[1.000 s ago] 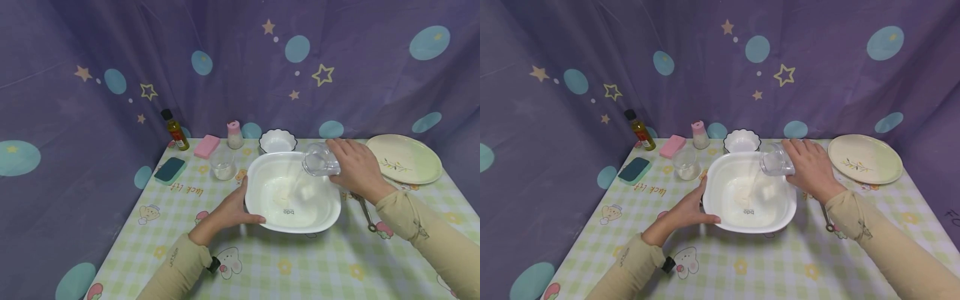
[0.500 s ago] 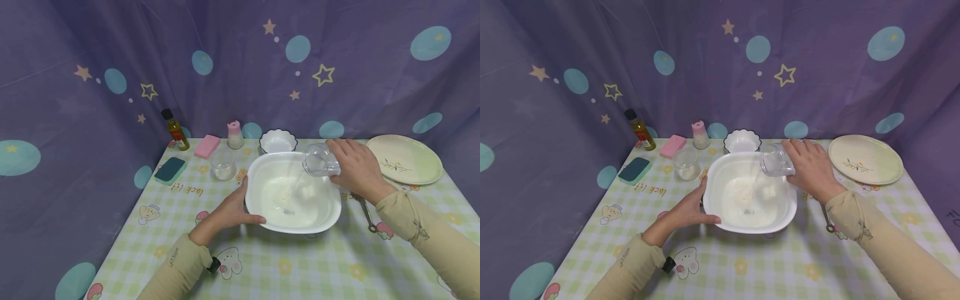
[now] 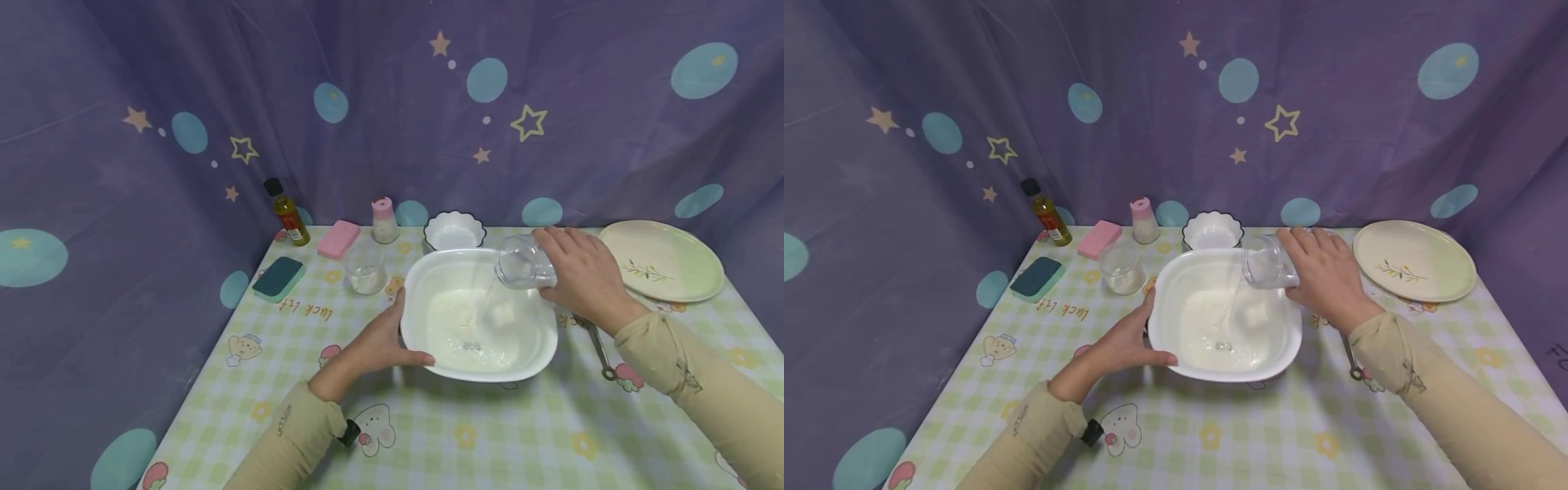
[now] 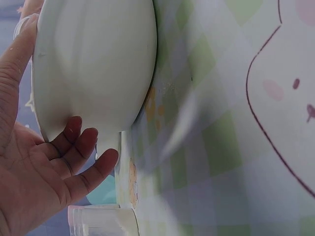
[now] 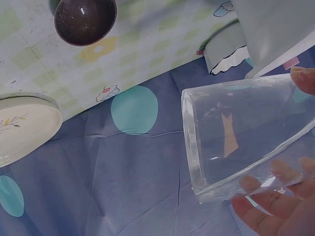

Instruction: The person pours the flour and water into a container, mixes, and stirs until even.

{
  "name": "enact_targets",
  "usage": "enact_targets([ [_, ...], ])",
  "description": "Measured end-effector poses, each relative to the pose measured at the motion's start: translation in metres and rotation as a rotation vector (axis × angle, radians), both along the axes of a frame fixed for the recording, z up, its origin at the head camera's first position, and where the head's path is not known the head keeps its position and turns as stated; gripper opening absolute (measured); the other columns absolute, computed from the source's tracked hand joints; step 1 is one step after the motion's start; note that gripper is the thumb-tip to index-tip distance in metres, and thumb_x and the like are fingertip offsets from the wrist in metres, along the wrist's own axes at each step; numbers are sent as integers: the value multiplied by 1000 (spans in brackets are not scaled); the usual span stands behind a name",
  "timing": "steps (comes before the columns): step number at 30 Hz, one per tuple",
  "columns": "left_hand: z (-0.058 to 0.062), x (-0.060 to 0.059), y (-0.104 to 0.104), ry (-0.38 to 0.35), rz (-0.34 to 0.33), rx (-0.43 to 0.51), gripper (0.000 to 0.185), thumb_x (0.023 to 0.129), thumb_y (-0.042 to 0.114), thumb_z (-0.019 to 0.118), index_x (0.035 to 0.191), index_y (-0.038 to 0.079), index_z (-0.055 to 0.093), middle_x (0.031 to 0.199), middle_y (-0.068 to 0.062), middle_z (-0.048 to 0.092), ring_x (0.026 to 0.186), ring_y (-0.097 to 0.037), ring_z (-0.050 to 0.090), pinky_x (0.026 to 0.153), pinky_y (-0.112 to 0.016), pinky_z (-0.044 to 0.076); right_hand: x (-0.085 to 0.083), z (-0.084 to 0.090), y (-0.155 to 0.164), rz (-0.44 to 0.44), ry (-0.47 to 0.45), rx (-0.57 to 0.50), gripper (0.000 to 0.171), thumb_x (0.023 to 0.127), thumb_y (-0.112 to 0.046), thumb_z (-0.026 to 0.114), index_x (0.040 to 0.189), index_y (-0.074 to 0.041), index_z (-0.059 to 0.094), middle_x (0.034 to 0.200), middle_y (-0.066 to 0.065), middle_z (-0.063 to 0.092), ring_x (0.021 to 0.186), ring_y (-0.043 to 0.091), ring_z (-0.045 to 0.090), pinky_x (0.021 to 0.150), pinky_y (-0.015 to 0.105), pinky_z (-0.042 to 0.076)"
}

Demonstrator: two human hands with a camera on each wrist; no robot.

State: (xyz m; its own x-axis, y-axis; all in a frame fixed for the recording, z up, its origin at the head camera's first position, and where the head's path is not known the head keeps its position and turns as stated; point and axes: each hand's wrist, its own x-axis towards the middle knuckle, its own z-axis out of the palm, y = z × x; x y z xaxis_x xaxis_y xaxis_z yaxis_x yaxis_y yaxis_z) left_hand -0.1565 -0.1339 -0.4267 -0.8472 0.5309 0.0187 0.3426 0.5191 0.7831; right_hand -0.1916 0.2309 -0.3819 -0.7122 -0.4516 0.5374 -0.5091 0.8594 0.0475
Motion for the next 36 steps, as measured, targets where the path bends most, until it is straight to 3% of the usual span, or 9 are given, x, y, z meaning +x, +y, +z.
enact_targets([
  [16, 1, 0, 1, 13, -3, -19, 138, 65, 42, 91, 156, 10, -8, 160, -9, 22, 142, -18, 30, 111, -42, 30, 1, -1, 1, 25, 54, -3, 104, 47, -19, 96, 136, 1, 46, 125, 25, 54, 110, 45, 52, 87, 58, 43],
  [28, 0, 0, 0, 10, -6, -18, 139, 66, 44, 90, 156, 11, -10, 161, -9, 20, 142, -18, 29, 111, -42, 29, 0, 1, 1, 16, 31, -9, 102, 48, -19, 95, 136, 0, 45, 126, 25, 54, 111, 46, 51, 90, 58, 42],
  [32, 1, -1, 0, 10, -11, -9, 138, 66, 42, 90, 156, 11, -10, 161, -8, 20, 142, -18, 28, 112, -42, 29, -2, 3, 1, 6, -15, -39, 100, 49, -19, 95, 134, -1, 46, 125, 24, 55, 109, 44, 54, 86, 57, 45],
  [36, 0, -1, 0, 18, -19, -1, 138, 66, 40, 91, 156, 10, -10, 161, -9, 20, 143, -20, 28, 112, -43, 28, -4, 8, 1, -35, -132, -117, 93, 55, -20, 92, 135, -3, 46, 125, 22, 57, 107, 42, 57, 82, 55, 46],
])
